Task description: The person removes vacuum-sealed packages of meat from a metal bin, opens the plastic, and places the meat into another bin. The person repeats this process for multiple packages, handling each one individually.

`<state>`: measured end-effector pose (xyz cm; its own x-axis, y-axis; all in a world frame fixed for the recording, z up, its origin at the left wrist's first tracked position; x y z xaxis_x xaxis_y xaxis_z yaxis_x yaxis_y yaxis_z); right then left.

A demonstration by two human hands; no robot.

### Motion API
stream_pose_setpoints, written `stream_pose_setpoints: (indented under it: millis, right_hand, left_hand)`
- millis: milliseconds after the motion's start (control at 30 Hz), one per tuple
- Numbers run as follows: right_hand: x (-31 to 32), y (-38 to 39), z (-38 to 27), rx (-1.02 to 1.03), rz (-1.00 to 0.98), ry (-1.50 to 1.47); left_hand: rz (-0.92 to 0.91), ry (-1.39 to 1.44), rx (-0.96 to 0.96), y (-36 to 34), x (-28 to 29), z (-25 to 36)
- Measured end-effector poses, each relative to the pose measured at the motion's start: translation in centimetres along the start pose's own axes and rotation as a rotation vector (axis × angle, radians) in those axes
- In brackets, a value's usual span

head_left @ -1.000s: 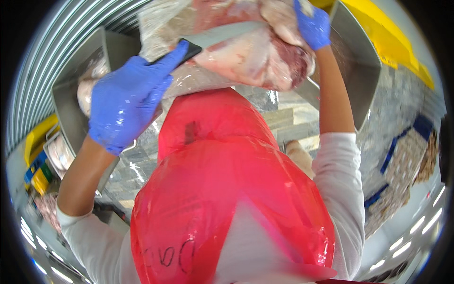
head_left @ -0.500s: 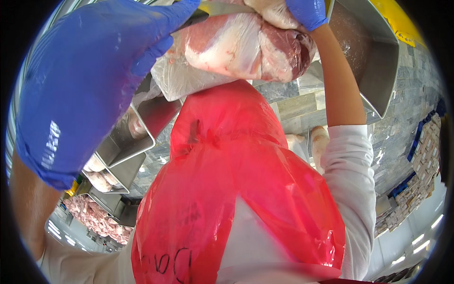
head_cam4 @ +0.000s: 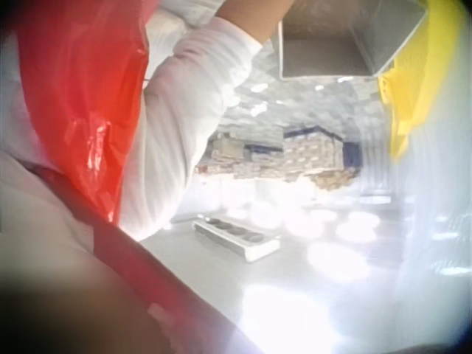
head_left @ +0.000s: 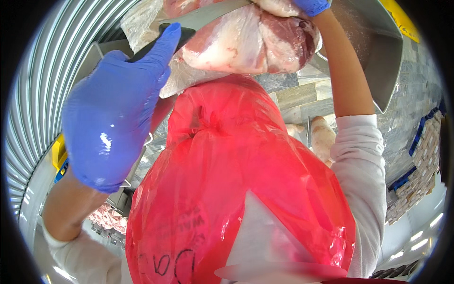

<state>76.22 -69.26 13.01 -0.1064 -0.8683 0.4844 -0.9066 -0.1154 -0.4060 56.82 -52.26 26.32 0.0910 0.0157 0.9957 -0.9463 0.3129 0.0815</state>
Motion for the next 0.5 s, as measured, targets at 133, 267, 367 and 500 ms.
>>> stream_pose_setpoints:
  millis: [133,267,367,500]
  right_hand:
    - [1.5,-0.5,1.5,-0.044,0.069,0.048]
    - [0.5,-2.1,3.6,0.068,0.055,0.273]
    - [0.4,-3.2,4.7,-0.1,0.027,0.275]
    - [-0.2,-3.8,4.8,-0.116,-0.037,0.157]
  left_hand:
    - [0.048,-0.003,0.094,0.6,-3.4,0.1]
    - [0.12,0.067,0.195,2.7,-6.3,-1.1]
    - [0.166,0.115,0.23,2.7,-7.3,-1.6]
    - [0.262,0.16,0.255,3.6,-9.1,-2.0]
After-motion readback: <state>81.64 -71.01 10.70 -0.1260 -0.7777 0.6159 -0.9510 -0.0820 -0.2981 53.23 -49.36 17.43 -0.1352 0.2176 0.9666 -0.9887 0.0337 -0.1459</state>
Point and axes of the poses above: each hand's wrist, its own y-axis away from the middle knuckle, its own x-axis out of the back of the hand, z = x × y, the point moved 9 cm from there along -y, towards the middle knuckle, and after that the axes turned 7 degrees about z, right-handed, at the moved point
